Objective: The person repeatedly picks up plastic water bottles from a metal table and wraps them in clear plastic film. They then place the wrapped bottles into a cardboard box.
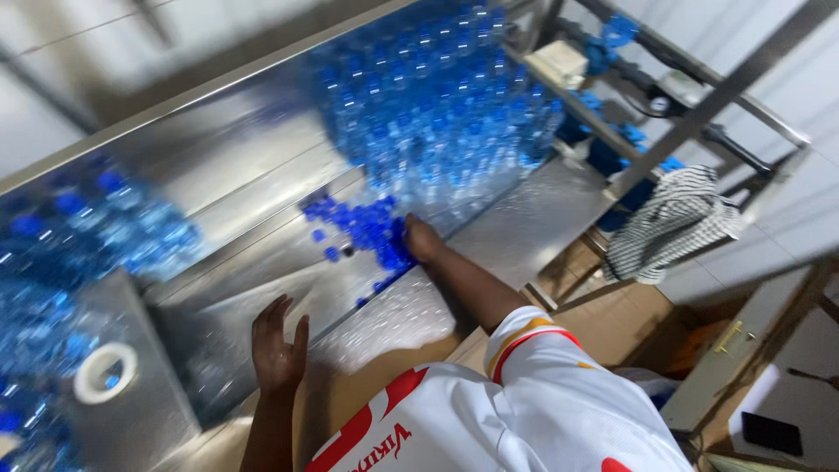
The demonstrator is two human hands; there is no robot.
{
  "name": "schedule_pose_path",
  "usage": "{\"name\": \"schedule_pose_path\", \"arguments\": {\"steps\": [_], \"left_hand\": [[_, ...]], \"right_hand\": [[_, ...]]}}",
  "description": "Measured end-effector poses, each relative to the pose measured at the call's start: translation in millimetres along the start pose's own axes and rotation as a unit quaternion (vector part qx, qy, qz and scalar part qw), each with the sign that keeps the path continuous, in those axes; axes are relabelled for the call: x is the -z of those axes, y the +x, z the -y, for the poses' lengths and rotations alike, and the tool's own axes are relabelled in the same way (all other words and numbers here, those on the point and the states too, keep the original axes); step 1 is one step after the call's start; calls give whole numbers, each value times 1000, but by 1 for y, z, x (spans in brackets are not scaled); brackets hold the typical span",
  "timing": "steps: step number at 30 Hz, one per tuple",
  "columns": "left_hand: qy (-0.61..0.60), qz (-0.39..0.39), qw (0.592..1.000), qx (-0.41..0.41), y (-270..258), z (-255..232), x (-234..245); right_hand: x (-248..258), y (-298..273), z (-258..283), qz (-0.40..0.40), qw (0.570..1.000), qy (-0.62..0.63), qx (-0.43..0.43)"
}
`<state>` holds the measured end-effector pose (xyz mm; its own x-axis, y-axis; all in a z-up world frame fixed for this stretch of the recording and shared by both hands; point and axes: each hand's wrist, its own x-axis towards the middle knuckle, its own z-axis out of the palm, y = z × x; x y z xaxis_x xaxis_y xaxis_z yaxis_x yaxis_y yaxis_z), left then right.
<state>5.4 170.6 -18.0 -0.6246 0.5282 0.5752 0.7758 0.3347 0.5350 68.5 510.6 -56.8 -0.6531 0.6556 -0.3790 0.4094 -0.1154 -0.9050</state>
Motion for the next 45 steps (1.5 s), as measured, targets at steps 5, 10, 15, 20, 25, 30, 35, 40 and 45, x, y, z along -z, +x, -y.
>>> {"name": "schedule_pose_path", "arguments": {"steps": [5,10,15,20,25,30,35,40,45], "left_hand": [[-34,67,996,37,21,-41,-70],[-10,134,988,78,39,-72,-132],[-19,188,978,83,43,-90,-144],[31,127,987,95,56,-109,-142],[16,125,981,148,57,-111,-141],[-211,90,874,429,63,-94,-152],[-509,-119,650,552,57,-131,-113],[-330,-212,839,378,22,-85,-75],[-304,-226,782,495,-4,-28,-23]], "right_hand": [[198,73,47,-258,932,-236,92],[317,127,105,-374,838,-344,200],[344,164,118,-187,840,-495,117],[343,159,79,-225,694,-640,241],[296,94,26,-208,777,-561,196],[224,32,41,43,861,-263,433],[87,-8,60,105,893,-89,428],[12,-13,59,130,942,-73,300],[-46,-44,75,215,890,-141,377]]}}
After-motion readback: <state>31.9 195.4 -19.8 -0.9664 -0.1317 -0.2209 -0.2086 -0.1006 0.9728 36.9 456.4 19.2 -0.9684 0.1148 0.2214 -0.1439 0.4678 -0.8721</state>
